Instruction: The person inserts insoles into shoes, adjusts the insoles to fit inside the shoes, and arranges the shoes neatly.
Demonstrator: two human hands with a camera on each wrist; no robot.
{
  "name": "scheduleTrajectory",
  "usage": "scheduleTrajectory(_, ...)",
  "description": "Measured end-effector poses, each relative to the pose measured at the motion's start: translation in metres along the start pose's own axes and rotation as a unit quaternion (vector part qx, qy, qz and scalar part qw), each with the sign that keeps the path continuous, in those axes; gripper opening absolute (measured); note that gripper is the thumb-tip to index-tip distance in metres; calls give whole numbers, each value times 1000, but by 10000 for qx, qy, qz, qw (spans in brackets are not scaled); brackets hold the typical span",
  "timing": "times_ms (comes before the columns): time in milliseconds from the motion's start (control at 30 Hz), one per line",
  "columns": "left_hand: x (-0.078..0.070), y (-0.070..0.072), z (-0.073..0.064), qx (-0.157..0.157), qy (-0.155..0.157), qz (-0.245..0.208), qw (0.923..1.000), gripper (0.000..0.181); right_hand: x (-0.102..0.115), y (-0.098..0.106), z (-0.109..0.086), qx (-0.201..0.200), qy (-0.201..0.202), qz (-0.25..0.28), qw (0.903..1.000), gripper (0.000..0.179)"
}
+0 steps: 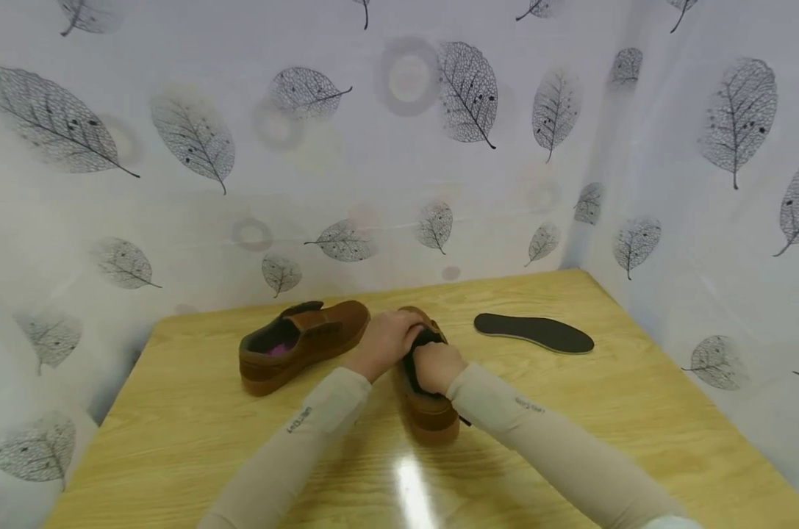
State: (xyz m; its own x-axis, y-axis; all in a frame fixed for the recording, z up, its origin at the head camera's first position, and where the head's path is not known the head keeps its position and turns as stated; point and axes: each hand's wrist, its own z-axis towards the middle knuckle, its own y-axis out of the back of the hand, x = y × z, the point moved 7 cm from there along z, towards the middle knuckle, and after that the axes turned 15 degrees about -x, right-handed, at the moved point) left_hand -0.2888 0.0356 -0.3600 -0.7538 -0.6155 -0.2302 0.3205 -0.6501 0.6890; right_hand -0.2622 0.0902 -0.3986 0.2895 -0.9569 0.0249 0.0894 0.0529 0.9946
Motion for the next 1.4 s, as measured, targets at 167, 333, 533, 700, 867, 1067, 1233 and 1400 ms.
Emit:
scheduleTrajectory(167, 2, -2, -2, -113, 78, 2, 9999, 8, -2, 14, -8, -94, -152, 854, 9962, 11)
scheduleTrajectory(333, 3, -2, -7, -287, 257, 71, 9992, 9, -11, 37, -19, -694, -345, 1899, 9787, 18)
scheduleTrajectory(533, -2, 0, -17, -834, 230, -12, 9963, 9, -30, 46, -41, -1572, -857, 2850, 9416, 16)
scheduleTrajectory(700, -10, 3, -25, -1433, -231, 475, 9883, 10, -43, 40, -54, -2147, -1059, 3177, 9175, 13)
scheduleTrajectory(867, -22, 4, -34, -1792, -750, 1047, 9754, 12, -48, 30, -60, -2241, -1138, 3116, 9164, 24)
scheduleTrajectory(1067, -29, 7, -38, -1920, -935, 1438, 9663, 13, -47, 22, -64, -2230, -1175, 3215, 9128, 27)
scheduleTrajectory(1233, -33, 6, -40, -1826, -1045, 1587, 9646, 16, -47, 20, -66, -2338, -1174, 3358, 9049, 24)
scheduleTrajectory(1400, -35, 4, -42, -1757, -1225, 1605, 9635, 16, -50, 18, -66, -2508, -1200, 3314, 9016, 24)
